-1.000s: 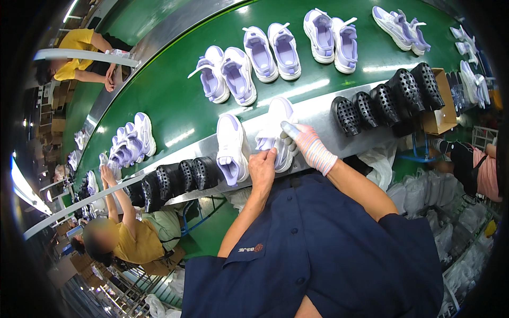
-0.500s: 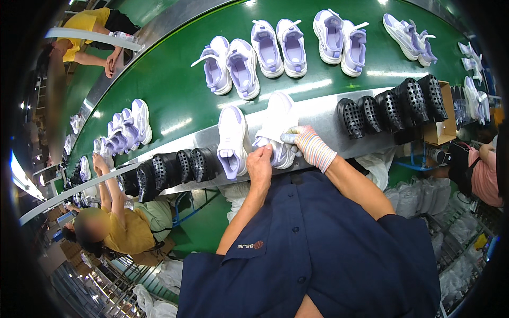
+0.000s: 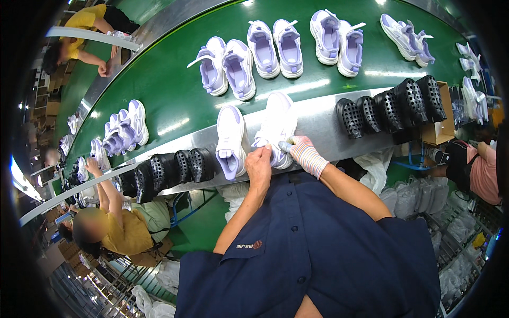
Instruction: The person performs quality control and assembly tasks on sneakers by checking soles, inserting insoles, and adjusting the upper material on a conveyor line. They handle black and white sneakers, checking each component before placing them back on the belt.
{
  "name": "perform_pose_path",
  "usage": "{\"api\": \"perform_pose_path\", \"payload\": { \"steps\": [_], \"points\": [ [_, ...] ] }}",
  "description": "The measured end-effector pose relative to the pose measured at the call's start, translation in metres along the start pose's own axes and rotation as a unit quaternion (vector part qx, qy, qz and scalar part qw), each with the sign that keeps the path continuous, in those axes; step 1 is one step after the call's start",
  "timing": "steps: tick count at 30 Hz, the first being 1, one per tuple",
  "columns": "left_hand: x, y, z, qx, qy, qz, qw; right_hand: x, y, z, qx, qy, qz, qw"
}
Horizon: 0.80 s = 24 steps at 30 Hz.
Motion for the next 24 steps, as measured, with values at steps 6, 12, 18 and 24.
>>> {"api": "perform_pose_path", "payload": {
  "steps": [6,12,18,24],
  "points": [
    [0.003,-0.007,-0.057,-0.144,-0.213,0.047,0.965,-0.002,0.015,-0.001,0.102,0.051,-0.049,0.992],
    [0.003,0.007,-0.097,-0.230,-0.324,0.021,0.917,0.039,0.051,0.017,0.297,0.052,-0.195,0.933],
    [-0.008,-0.019,-0.113,-0.216,-0.425,0.067,0.876,0.045,0.022,0.032,0.412,0.121,-0.236,0.872],
    [0.019,0.015,-0.120,-0.225,-0.401,0.075,0.885,0.046,0.021,0.030,0.459,0.108,-0.246,0.847]
  ]
}}
Point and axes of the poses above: each hand's wrist, its own x-axis away from the middle knuckle, its own y-axis out of the back of the hand, z = x × y, the point moved 8 cm from there along -x, towards the middle knuckle, and after that the axes turned 15 degrees about -y, right-handed, at the moved point
